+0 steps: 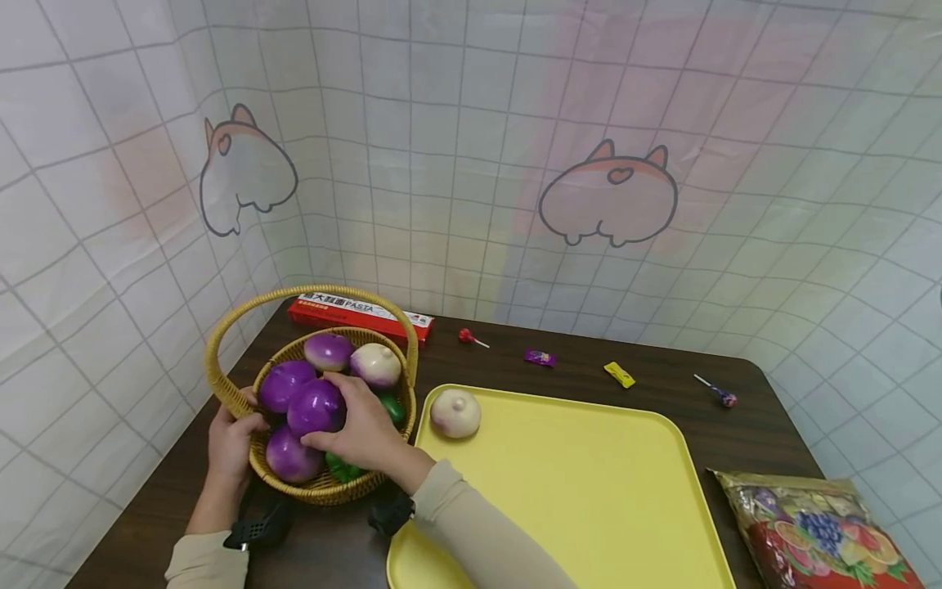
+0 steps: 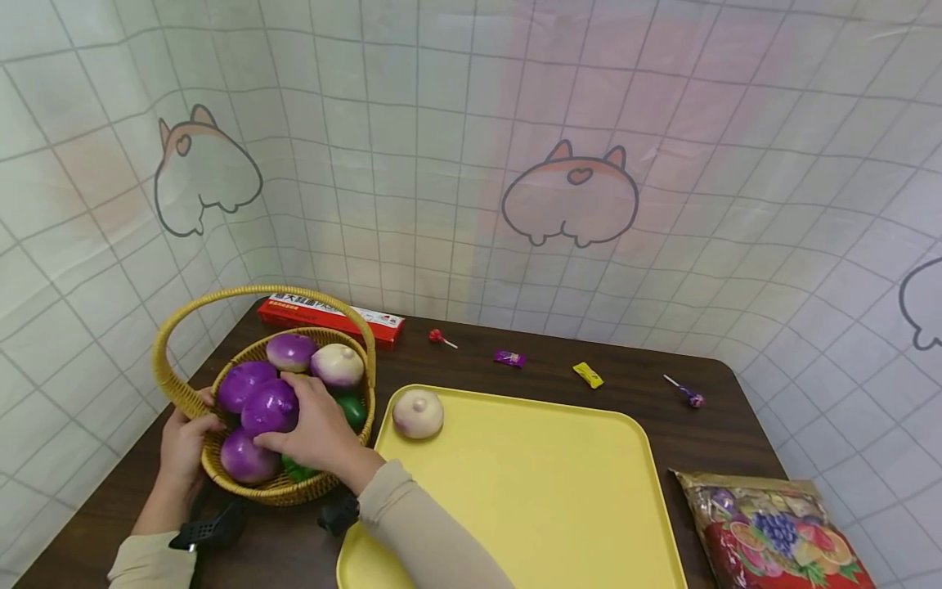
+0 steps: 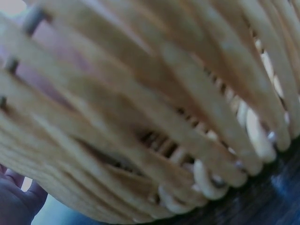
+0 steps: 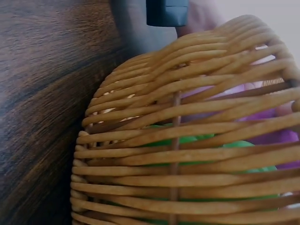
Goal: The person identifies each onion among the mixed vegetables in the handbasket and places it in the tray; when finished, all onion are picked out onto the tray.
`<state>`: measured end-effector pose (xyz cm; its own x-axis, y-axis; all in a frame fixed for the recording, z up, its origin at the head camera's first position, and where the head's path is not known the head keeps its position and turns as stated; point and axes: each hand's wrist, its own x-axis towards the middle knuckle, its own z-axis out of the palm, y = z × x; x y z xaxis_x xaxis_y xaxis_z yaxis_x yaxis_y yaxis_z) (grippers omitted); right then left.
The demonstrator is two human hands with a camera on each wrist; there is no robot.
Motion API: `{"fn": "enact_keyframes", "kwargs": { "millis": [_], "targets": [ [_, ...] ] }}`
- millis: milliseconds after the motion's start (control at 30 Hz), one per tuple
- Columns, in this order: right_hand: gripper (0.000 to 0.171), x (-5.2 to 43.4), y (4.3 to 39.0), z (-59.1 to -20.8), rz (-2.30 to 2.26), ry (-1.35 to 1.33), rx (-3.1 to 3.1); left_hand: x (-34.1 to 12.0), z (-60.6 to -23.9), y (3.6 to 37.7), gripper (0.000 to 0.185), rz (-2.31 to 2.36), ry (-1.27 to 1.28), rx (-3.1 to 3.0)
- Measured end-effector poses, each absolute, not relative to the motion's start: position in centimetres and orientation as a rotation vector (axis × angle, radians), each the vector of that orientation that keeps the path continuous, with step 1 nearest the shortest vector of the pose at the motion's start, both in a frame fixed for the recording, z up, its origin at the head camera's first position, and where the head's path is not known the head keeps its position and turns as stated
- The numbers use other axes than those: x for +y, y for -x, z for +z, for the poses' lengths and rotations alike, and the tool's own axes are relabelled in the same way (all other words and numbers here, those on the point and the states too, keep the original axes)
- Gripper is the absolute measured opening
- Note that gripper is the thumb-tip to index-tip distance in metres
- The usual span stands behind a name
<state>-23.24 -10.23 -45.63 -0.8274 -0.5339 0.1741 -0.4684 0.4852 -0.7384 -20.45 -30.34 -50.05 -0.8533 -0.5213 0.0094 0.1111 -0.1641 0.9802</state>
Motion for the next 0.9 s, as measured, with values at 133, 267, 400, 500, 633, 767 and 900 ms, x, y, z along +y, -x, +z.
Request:
{"fn": "enact_keyframes", "kwargs": {
  "millis": [133,267,400,500,633,767,900],
  "targets": [
    [0.084,-9.9,22.8,-45.7,-1.394,0.937,2.628,-30.4,-50.0,20.5,0.029,-2.055,-0.471,-1.704],
    [0.081,-9.3,22.4,-45.8,-1.57,0.956,2.597,-30.4,-50.0,20.6,0.03,-2.047,-0.472,-1.71],
    [0.078,-8.5,21.8,-46.0,-1.722,0.956,2.531,-30.5,-50.1,20.5,0.03,-2.035,-0.496,-1.731],
    [0.078,-7.6,21.2,-46.0,-1.795,0.939,2.458,-30.7,-50.1,20.3,0.029,-2.023,-0.513,-1.745],
    [0.08,-5.7,20.6,-45.7,-1.84,0.918,2.383,-30.7,-50.0,20.2,0.03,-2.029,-0.496,-1.728],
    [0.08,-3.5,20.4,-45.6,-1.877,0.907,2.344,-30.6,-50.0,20.3,0.032,-2.05,-0.475,-1.713],
    [0.078,-1.3,20.1,-45.9,-1.954,0.857,2.284,-30.5,-50.0,20.5,0.032,-2.055,-0.48,-1.708]
  ]
}}
